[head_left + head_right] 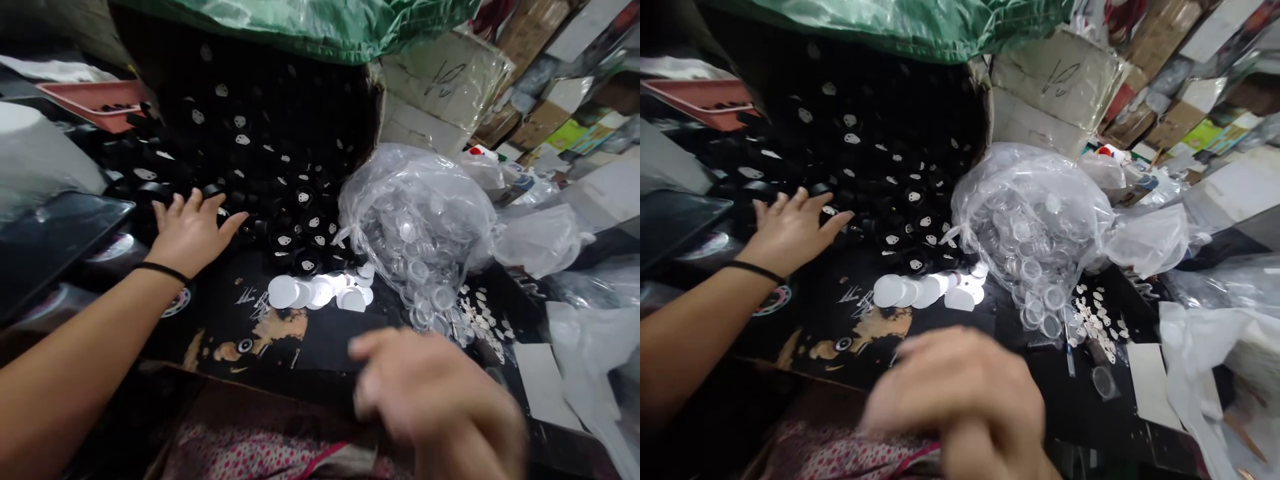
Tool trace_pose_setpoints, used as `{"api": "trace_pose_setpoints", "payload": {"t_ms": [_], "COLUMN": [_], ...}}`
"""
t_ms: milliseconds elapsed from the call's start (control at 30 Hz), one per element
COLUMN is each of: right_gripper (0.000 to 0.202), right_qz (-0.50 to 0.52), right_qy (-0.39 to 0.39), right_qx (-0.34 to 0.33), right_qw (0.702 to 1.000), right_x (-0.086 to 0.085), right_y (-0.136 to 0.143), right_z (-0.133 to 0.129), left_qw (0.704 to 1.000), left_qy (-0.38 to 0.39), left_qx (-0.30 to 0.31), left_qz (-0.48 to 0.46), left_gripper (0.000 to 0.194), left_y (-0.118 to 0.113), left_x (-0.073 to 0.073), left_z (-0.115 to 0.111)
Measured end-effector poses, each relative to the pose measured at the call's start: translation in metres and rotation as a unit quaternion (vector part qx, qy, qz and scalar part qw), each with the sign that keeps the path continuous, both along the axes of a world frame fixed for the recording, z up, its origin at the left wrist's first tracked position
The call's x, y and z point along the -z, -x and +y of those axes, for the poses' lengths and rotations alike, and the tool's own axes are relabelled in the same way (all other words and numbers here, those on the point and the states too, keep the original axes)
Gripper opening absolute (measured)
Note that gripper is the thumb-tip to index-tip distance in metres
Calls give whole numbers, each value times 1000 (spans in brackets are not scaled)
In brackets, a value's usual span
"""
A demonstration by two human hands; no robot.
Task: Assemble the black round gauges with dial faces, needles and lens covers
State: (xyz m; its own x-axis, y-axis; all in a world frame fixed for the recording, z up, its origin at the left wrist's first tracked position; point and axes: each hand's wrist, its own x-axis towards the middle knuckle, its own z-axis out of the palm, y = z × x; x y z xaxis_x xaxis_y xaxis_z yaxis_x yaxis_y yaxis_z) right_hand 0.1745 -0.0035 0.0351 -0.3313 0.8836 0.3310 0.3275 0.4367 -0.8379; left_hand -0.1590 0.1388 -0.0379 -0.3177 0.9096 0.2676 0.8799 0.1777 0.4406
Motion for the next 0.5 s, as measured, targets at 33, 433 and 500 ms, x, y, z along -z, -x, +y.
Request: {"api": "trace_pose_setpoints", "payload": {"t_ms": [33, 433, 500], "right_gripper": [35, 56, 51], "right_qz": [-29, -333, -334], "right_qy": [11, 61, 49], "right_qx": [7, 118, 91], "right_qw": [999, 934, 937], "right_x": [13, 94, 94], "right_y": [5, 28, 30], "right_z": [14, 125, 122], "left_qw": [1000, 997, 997], "left_qy": [8, 55, 50], "left_qx": [-2, -2, -4], "left_qz": [7, 48, 54], "left_gripper": [75, 70, 68], "left_y": [-1, -27, -31], "left_x": [1, -3, -1], "left_z": [2, -17, -21]}}
